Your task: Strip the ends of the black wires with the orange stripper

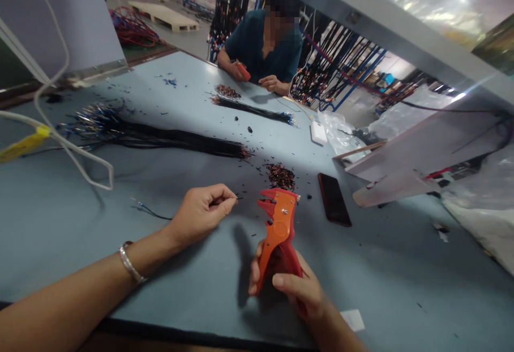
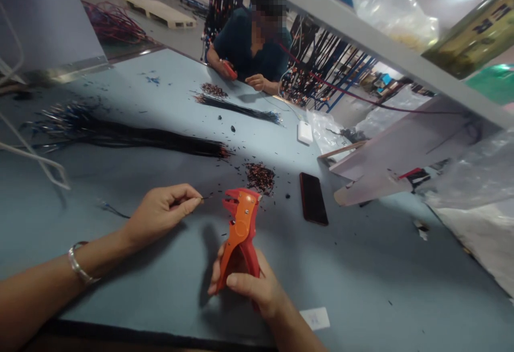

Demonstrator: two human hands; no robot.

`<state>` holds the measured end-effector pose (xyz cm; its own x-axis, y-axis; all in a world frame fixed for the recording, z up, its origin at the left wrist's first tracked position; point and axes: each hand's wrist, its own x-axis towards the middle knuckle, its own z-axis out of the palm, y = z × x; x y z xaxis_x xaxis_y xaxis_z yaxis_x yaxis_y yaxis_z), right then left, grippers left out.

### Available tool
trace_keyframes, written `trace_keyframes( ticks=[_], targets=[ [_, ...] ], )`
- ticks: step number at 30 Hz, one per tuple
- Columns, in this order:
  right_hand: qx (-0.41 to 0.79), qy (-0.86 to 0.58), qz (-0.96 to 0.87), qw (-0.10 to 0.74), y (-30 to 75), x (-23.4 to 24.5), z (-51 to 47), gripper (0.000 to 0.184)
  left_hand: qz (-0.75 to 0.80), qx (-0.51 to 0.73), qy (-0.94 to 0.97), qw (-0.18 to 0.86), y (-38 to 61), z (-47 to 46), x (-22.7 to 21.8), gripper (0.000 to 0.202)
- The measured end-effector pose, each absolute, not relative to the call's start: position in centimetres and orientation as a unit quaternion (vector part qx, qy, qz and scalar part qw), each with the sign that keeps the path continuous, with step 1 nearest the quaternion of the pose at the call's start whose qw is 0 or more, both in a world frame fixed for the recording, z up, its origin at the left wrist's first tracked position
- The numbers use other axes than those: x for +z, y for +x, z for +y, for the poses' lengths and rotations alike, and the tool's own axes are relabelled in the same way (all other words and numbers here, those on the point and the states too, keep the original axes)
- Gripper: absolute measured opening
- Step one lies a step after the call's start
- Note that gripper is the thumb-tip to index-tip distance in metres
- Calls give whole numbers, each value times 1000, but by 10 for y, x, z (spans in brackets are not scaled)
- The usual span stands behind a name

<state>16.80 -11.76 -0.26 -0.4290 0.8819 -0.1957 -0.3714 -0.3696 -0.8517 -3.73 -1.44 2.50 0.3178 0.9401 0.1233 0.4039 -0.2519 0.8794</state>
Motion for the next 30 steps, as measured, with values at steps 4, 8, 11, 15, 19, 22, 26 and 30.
trace_keyframes(
  ticks=[4, 8, 11, 15, 19, 22, 26, 30],
  targets=[
    [737, -356, -416, 396, 167, 4, -115, 46, 471, 347, 688, 430, -35, -17, 27, 24],
    [692, -384, -489, 367, 172, 12, -110, 44, 459, 359, 670, 460, -32, -20, 30, 23],
    [604, -438, -573, 339, 177, 18, -105, 38, 451, 371, 655, 479, -31, -21, 29, 23],
    [449, -498, -667, 325, 176, 25, -99, 20, 446, 384, 646, 486, -30, -19, 25, 24],
    [330, -540, -701, 328, 169, 23, -93, 19, 439, 385, 642, 497, -25, -17, 20, 25],
    [293, -563, -695, 338, 169, 20, -90, 27, 439, 373, 640, 508, -17, -13, 20, 25],
    [369, -557, -649, 364, 181, 21, -85, 32, 409, 363, 674, 497, -2, -4, 23, 24],
    [528, -489, -563, 406, 190, 21, -77, 51, 406, 402, 686, 450, 16, 5, 18, 25]
  ],
)
